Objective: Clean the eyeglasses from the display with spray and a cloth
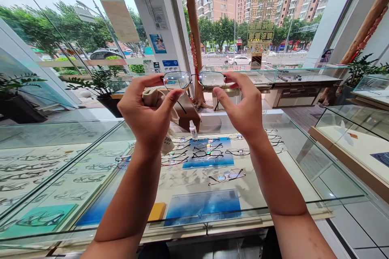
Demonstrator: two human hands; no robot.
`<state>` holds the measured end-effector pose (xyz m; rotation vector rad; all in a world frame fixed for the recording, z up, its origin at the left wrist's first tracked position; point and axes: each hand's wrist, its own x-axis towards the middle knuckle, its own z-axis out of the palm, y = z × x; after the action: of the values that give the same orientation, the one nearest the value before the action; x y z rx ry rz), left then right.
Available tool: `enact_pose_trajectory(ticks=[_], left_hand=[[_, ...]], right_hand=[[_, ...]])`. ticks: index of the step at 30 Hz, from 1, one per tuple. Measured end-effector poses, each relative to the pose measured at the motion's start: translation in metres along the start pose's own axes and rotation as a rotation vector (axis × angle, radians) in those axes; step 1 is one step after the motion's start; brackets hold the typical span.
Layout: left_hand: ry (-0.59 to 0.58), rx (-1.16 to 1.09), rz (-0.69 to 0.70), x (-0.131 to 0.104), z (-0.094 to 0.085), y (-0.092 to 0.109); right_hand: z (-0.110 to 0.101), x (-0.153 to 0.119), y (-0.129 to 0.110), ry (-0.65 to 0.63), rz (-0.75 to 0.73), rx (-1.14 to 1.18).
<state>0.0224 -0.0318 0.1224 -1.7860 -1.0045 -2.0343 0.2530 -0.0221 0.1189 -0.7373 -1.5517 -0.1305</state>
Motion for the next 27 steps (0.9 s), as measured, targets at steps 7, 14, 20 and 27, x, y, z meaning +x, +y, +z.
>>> enact_pose_trajectory(ticks=[7, 14, 20, 27], left_hand=[[-0.008, 0.070, 0.064, 0.0008, -0.0016, 0.0033], [-0.020, 0.057, 0.063, 0.0009, -0.0024, 0.0039], [-0.036, 0.004, 0.015, 0.0003, -0.0016, 0.0028], [-0.017, 0.047, 0.057, 0.0019, -0.0015, 0.0026]], right_hand=[[0.0015, -0.0007, 0.0073, -0.045, 0.046, 0.020], [0.0029, -0.0012, 0.0107, -0.055, 0.063, 0.041], [0.0023, -0.0013, 0.0096, -0.059, 0.067, 0.041], [0.0015, -0.0009, 0.0093, -0.070, 0.068, 0.039]])
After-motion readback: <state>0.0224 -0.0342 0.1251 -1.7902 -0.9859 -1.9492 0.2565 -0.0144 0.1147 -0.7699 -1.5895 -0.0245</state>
